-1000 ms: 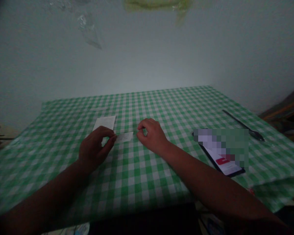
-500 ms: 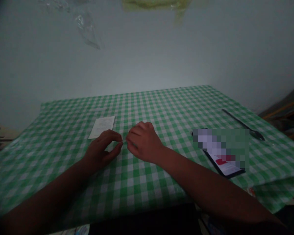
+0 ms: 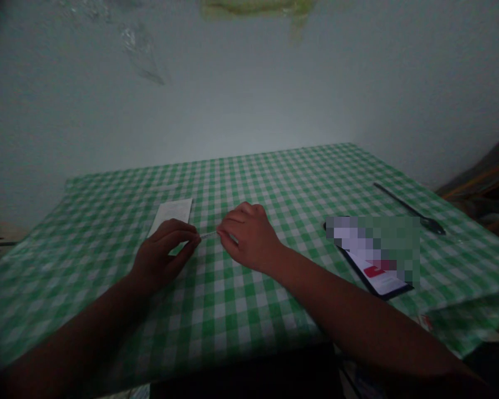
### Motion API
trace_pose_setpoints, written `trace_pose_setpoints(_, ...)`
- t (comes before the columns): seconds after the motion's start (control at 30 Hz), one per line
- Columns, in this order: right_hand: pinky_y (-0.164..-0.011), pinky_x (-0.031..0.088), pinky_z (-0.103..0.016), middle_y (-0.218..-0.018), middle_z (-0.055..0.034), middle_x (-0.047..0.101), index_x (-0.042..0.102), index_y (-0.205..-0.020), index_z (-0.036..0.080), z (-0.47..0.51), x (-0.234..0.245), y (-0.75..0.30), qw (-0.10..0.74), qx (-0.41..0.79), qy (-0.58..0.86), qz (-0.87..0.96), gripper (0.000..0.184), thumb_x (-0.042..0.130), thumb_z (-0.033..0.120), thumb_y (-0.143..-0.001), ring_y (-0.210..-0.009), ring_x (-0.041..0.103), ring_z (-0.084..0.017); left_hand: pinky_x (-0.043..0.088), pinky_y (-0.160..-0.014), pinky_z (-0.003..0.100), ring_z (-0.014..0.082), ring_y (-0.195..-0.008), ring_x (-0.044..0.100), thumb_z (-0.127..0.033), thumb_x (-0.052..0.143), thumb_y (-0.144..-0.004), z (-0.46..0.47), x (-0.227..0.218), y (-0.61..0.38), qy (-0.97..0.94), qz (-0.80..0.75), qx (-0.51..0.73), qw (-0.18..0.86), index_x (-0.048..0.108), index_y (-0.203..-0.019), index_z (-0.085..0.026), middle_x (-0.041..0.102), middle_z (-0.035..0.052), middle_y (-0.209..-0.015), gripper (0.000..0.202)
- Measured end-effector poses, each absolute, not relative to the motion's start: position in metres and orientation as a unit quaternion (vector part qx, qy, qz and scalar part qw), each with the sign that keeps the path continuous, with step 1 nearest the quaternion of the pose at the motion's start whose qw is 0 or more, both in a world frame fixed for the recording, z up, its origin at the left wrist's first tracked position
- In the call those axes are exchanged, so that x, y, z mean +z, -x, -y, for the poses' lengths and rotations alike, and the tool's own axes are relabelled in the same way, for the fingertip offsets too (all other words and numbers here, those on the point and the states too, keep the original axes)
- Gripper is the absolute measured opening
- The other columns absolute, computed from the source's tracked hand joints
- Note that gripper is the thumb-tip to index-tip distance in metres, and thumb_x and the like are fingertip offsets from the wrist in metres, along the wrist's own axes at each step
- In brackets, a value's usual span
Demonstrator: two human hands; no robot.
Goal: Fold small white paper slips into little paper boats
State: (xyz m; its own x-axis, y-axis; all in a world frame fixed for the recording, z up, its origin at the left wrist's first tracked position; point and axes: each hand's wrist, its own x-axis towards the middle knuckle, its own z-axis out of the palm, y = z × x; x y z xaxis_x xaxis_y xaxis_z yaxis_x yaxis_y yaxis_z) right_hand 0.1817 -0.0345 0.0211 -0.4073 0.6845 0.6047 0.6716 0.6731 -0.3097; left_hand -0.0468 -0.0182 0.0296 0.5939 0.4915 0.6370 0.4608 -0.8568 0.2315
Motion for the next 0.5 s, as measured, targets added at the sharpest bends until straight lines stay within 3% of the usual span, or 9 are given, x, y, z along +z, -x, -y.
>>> trace_pose_setpoints(0.5, -0.083, 0.045, -0.036, -0.087, -0.0010, 0.070, 0.064, -0.086, 0.022, 0.0378, 0.0232, -0.1778, 0.438, 0.145, 0.379, 0.802, 0.006, 0.060, 0.022, -0.090, -0.086, 0.061, -0.018, 0.054, -0.066, 0.027, 0.0142, -0.069, 0.067, -0.024, 0.062, -0.091, 0.0202, 0.0319, 0.0441, -0.857, -0.345, 0.364, 0.117, 0.067, -0.082, -0.020, 0.071, 0.0001, -0.077, 0.011)
